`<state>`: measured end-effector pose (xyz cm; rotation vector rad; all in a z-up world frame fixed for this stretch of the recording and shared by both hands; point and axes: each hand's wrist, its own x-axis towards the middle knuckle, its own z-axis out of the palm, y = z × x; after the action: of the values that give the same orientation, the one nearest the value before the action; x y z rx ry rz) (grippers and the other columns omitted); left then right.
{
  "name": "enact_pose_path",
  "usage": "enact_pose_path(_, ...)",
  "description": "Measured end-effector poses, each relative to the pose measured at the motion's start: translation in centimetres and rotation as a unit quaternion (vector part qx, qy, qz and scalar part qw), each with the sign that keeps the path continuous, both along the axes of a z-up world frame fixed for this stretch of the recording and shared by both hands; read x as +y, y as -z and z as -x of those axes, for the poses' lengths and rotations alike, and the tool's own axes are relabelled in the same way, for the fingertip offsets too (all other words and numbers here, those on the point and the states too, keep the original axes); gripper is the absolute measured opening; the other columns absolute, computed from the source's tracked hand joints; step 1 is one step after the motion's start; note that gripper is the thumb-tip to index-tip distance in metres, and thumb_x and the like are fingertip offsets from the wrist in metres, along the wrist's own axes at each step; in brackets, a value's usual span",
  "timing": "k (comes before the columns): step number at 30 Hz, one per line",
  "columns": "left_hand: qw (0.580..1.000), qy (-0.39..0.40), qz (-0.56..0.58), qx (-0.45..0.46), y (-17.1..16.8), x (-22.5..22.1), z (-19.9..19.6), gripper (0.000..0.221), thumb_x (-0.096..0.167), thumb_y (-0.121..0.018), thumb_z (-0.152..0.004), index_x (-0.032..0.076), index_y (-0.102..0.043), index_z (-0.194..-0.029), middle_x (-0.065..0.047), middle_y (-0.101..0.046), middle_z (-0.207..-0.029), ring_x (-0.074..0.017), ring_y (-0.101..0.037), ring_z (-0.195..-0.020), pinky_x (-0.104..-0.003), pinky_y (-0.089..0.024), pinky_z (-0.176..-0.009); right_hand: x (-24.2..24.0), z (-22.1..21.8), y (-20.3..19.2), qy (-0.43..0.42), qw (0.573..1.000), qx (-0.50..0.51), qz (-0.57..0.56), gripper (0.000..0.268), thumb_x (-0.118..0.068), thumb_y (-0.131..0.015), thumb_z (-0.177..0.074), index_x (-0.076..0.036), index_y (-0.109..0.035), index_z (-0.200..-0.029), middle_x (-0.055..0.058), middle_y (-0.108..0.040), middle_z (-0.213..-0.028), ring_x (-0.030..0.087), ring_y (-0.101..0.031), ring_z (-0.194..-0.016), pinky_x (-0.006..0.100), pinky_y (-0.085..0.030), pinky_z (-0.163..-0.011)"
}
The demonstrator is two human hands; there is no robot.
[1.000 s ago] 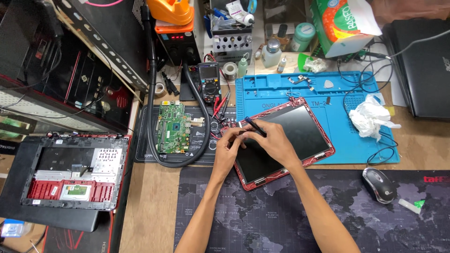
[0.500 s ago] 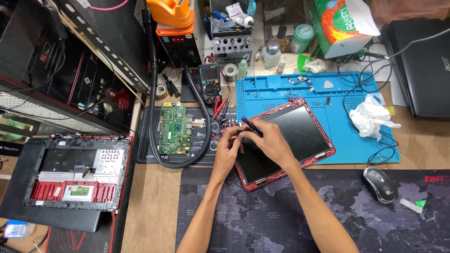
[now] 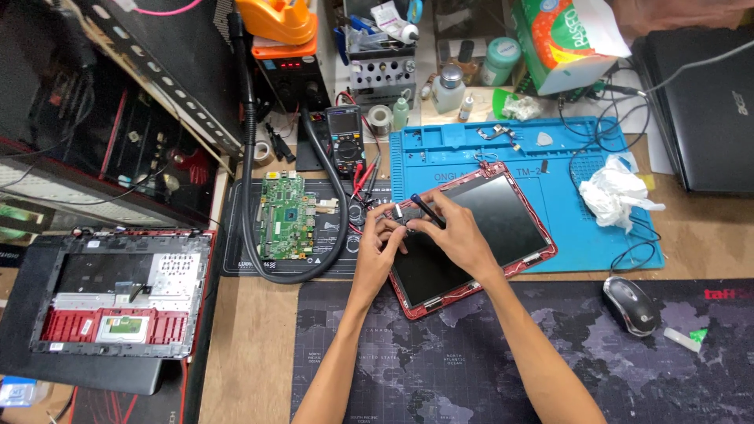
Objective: Repairing a laptop screen by removing the bezel and screws using a screwdriver
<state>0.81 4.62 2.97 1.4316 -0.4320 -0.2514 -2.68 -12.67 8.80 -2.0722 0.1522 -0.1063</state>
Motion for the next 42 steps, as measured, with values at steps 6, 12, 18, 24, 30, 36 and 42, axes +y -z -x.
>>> enact_pose_path(6, 0.997, -0.026, -0.056, -0.035, -0.9, -0.3, 0.7, 0.036, 0.005, -0.057, -0.102, 0.008, -0.053, -0.137, -0.012, -0.067, -0.091, -0.0174, -0.069, -0.066, -0.031, -0.057, -0.072, -3.1, 0.4, -1.1, 0.044, 0.998, -0.025, 0.049, 0.021, -0.018, -0.074, -0.092, -0.010, -0.067, -0.110, 0.022, -0.072, -0.087, 0.039, -0.070, -0.089, 0.052, -0.051, -0.078)
enact_pose_path(12, 0.996, -0.031, -0.075, -0.041, -0.2, -0.5, 0.6, 0.034, 0.005, -0.057, -0.101, 0.008, -0.056, -0.135, -0.013, -0.067, -0.090, -0.0186, -0.069, -0.064, -0.033, -0.057, -0.072, -12.4, -0.6, 1.3, 0.126, 0.978, -0.078, 0.146, 0.009, -0.015, -0.078, -0.091, -0.008, -0.072, -0.095, 0.015, -0.074, -0.090, 0.042, -0.069, -0.095, 0.052, -0.052, -0.087)
enact_pose_path(18, 0.994, -0.038, -0.090, -0.040, 0.1, -0.5, 0.6, 0.030, 0.006, -0.056, -0.102, 0.007, -0.059, -0.132, -0.014, -0.067, -0.090, -0.0198, -0.069, -0.065, -0.035, -0.057, -0.073, -22.5, -2.9, 4.2, 0.231, 0.906, -0.146, 0.324, 0.013, -0.011, -0.085, -0.092, -0.015, -0.073, -0.092, 0.008, -0.067, -0.088, 0.035, -0.069, -0.089, 0.045, -0.054, -0.085)
enact_pose_path(24, 0.978, -0.163, -0.096, -0.082, -0.8, -0.6, 1.2, 0.022, 0.004, -0.054, -0.102, 0.008, -0.069, -0.117, -0.011, -0.069, -0.083, -0.0189, -0.069, -0.070, -0.034, -0.056, -0.073, -23.5, -3.2, 5.8, 0.263, 0.875, -0.038, 0.404, 0.007, -0.012, -0.080, -0.093, -0.013, -0.073, -0.090, 0.013, -0.065, -0.085, 0.041, -0.071, -0.082, 0.054, -0.059, -0.074)
enact_pose_path(30, 0.942, -0.298, -0.112, -0.103, -0.9, 0.7, 1.3, 0.022, 0.002, -0.049, -0.104, 0.010, -0.068, -0.112, -0.006, -0.067, -0.087, -0.0187, -0.064, -0.081, -0.036, -0.052, -0.085, -24.2, -2.6, 7.2, 0.237, 0.889, -0.001, 0.391, 0.002, -0.015, -0.077, -0.096, -0.017, -0.078, -0.096, 0.011, -0.068, -0.085, 0.041, -0.072, -0.085, 0.053, -0.059, -0.074)
enact_pose_path(36, 0.938, -0.295, -0.125, -0.132, -1.2, 1.9, 1.8, 0.022, -0.001, -0.050, -0.102, 0.009, -0.066, -0.115, -0.007, -0.065, -0.090, -0.0220, -0.062, -0.085, -0.039, -0.050, -0.087, -17.1, -1.5, 0.7, 0.154, 0.933, -0.098, 0.309, 0.021, -0.017, -0.061, -0.115, 0.003, -0.067, -0.114, 0.025, -0.059, -0.090, 0.051, -0.065, -0.088, 0.058, -0.052, -0.076)
enact_pose_path(42, 0.897, -0.304, -0.180, -0.266, 1.1, 2.5, 1.2, 0.022, -0.003, -0.054, -0.099, 0.008, -0.067, -0.113, -0.007, -0.065, -0.097, -0.0299, -0.063, -0.101, -0.042, -0.046, -0.098, -7.8, -1.1, -6.2, 0.056, 0.970, -0.170, 0.166, 0.022, 0.009, -0.056, -0.104, 0.010, -0.059, -0.126, 0.031, -0.055, -0.109, 0.051, -0.065, -0.101, 0.052, -0.057, -0.082)
